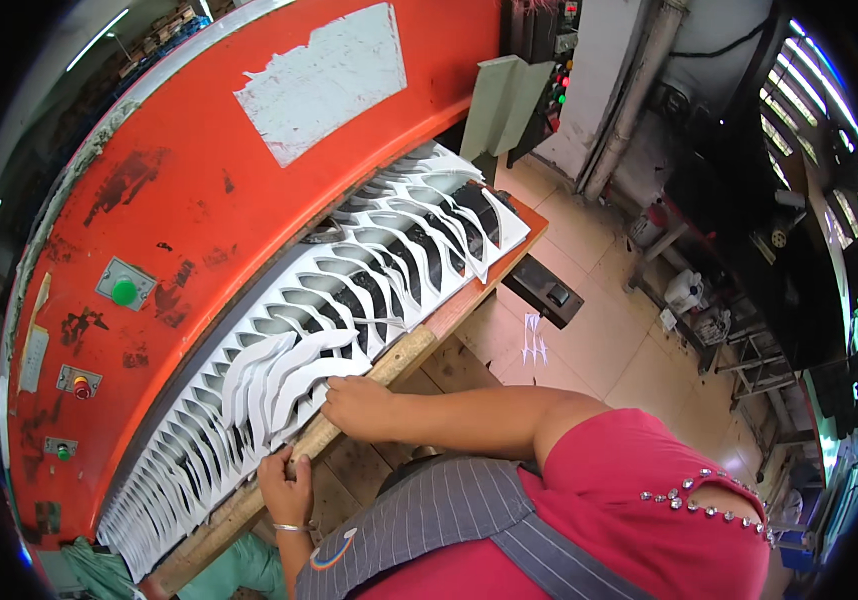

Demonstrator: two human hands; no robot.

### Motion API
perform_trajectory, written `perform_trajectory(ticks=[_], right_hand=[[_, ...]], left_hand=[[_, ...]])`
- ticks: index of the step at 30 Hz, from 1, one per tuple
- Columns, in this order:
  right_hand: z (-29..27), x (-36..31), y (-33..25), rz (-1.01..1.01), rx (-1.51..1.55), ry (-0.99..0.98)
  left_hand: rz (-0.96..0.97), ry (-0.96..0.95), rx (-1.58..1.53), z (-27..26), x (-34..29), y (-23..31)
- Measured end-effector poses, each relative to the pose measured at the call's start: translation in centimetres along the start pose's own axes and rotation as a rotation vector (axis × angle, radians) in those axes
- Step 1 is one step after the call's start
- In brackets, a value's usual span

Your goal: Operating a hydraulic press machine with a metal die to cut shoe upper components from sheets of material and collecting them in a sack.

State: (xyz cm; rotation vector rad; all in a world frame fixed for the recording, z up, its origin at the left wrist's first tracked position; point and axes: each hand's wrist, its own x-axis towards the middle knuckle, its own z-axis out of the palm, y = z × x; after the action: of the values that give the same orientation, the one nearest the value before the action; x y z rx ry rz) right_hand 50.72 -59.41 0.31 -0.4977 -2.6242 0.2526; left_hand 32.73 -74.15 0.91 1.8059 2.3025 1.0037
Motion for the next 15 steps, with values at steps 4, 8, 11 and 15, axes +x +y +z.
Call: perform_trajectory(ticks=[4,8,11,15], right_hand=[[-4.9,1.0,0.0,0.151,0.224,-0.468],[-9.0,1.2,6.1,0.464,0.257,-0.089],[-7.5,1.3,13.3,0.401,-0.121,0.376],[-6.9,2.0,14.5,0.487,-0.076,0.043]], left_hand=[[-0.005,-0.049,0.004,-0.1,-2.0,-1.0],[-0.097,-0.359,-0.031,-3.0,-3.4,1.1],[-0.293,-0.465,-0.257,-5.0,-1.4,3.6],[-0.208,-0.263,-0.404,-6.1,3.7,3.7]])
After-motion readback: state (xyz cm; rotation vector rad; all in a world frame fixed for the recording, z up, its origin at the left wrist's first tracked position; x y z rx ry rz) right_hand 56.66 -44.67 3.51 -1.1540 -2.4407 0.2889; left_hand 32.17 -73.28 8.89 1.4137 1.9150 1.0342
